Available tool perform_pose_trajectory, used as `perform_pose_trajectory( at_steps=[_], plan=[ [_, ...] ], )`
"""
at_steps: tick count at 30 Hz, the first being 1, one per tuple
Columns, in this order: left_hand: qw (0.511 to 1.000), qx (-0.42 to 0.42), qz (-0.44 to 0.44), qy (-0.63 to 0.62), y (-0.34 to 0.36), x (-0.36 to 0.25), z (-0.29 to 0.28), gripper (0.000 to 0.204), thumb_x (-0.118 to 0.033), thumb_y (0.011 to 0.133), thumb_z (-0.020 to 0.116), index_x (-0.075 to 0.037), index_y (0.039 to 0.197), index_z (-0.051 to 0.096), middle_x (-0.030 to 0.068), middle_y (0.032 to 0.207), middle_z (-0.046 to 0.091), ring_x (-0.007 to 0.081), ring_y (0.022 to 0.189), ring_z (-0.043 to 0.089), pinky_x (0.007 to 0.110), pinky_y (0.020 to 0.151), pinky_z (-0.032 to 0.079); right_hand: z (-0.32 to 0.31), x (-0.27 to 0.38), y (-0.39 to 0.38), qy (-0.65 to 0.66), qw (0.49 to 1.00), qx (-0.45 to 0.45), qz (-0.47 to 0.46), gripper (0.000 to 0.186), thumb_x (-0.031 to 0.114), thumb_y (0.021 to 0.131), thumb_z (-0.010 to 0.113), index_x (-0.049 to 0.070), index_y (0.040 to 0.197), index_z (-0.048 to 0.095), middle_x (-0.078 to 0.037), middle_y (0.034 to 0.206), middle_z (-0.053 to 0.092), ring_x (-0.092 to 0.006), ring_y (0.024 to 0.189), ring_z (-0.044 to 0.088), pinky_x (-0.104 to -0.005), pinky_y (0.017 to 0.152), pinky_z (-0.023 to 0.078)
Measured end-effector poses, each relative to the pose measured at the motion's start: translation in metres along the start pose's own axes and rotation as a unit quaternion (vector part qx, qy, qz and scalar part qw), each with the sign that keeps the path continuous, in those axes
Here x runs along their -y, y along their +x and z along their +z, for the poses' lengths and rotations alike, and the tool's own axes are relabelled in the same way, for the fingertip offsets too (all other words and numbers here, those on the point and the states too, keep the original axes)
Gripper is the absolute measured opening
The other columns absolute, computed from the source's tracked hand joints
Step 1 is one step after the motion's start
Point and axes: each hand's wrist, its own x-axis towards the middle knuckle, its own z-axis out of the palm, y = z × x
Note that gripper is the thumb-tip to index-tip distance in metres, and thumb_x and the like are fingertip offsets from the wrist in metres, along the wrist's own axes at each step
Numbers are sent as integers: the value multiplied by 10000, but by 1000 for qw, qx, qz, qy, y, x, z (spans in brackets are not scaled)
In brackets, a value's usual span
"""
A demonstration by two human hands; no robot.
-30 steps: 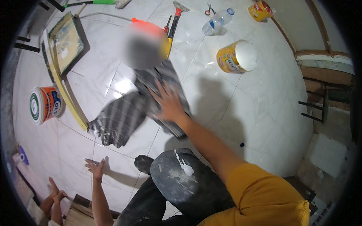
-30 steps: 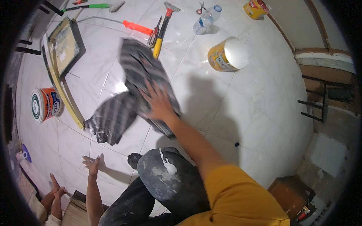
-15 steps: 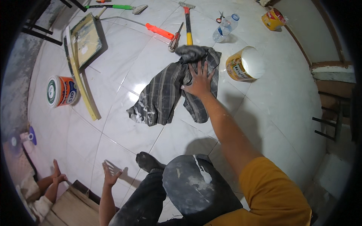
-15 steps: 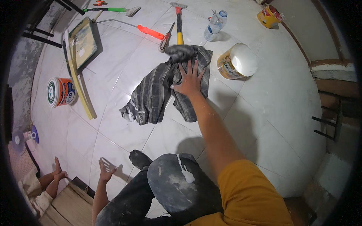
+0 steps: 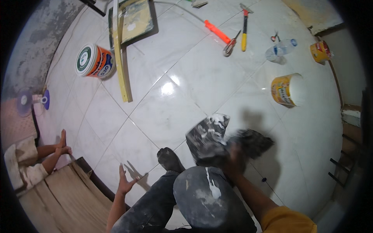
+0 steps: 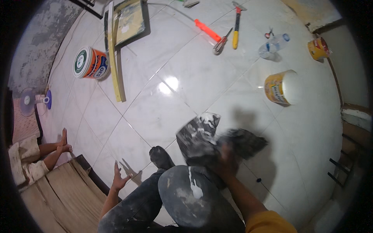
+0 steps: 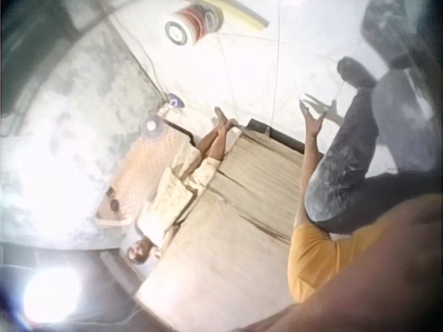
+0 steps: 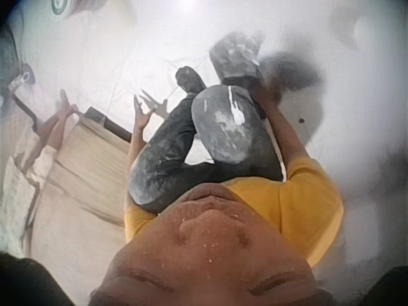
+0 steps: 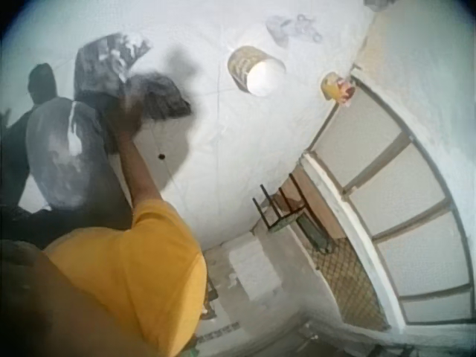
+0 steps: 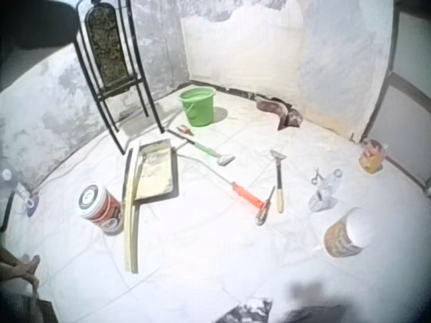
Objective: The person opens a paint bucket and pours white paint into a smaller container. They then use a wooden stick to stir the paint thoroughly. Finally, they close the paint bucket and place the lid on it.
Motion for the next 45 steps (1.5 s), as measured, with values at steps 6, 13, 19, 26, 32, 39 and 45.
perform_pose_trajectory(
  at_steps=[6,13,19,26,32,39,45],
  plan=[
    [993,-30,-82,75,-73,58,-1,1318,-355,795,912,28,1649,-16,286,1717,14,383,1599,123,485,1268,259,-35,219,279,30,990,-105,-85,974,680,800,712,210,1607,437,-212,1747,92,-516,1578,92,-834,1126,135],
    [984,-103,-137,-46,-70,83,6,1210,-363,848,865,7,1662,50,305,1710,60,381,1593,154,462,1247,303,-55,207,365,36,970,-167,-172,577,302,917,646,165,1476,595,-146,1741,182,-430,1588,158,-723,1220,136],
    [991,-89,-100,3,-41,73,29,1161,-397,870,832,-20,1669,79,332,1700,94,416,1605,92,457,1289,161,-75,32,118,105,972,-44,-206,480,41,805,640,13,1284,654,-225,1545,482,-419,1465,415,-538,1174,376],
    [991,-80,-103,-8,-27,76,36,1148,-423,887,811,24,1655,84,343,1696,84,446,1598,82,460,1290,161,-178,27,-26,171,978,-116,-24,669,326,859,786,49,1428,569,-309,1490,482,-504,1408,445,-558,1162,382],
    [992,12,-123,-21,-26,50,50,1104,-440,923,768,35,1652,89,357,1693,76,451,1598,70,450,1288,136,-79,28,49,-70,993,85,-39,1013,686,761,765,350,1628,361,-310,1675,205,-577,1519,198,-810,1117,202],
    [983,35,-176,-32,-60,40,50,1042,-416,971,726,-32,1676,62,284,1724,71,365,1614,77,423,1286,153,-39,183,195,27,995,-48,-85,1163,684,669,819,405,1653,266,-287,1655,290,-532,1539,221,-831,1142,125],
    [971,68,-193,-122,-23,50,22,1043,-427,985,705,-30,1676,32,305,1713,99,365,1608,110,410,1274,175,-43,252,327,39,975,-140,-170,953,660,818,701,311,1635,358,-284,1698,191,-515,1546,196,-807,1167,40]
  ],
)
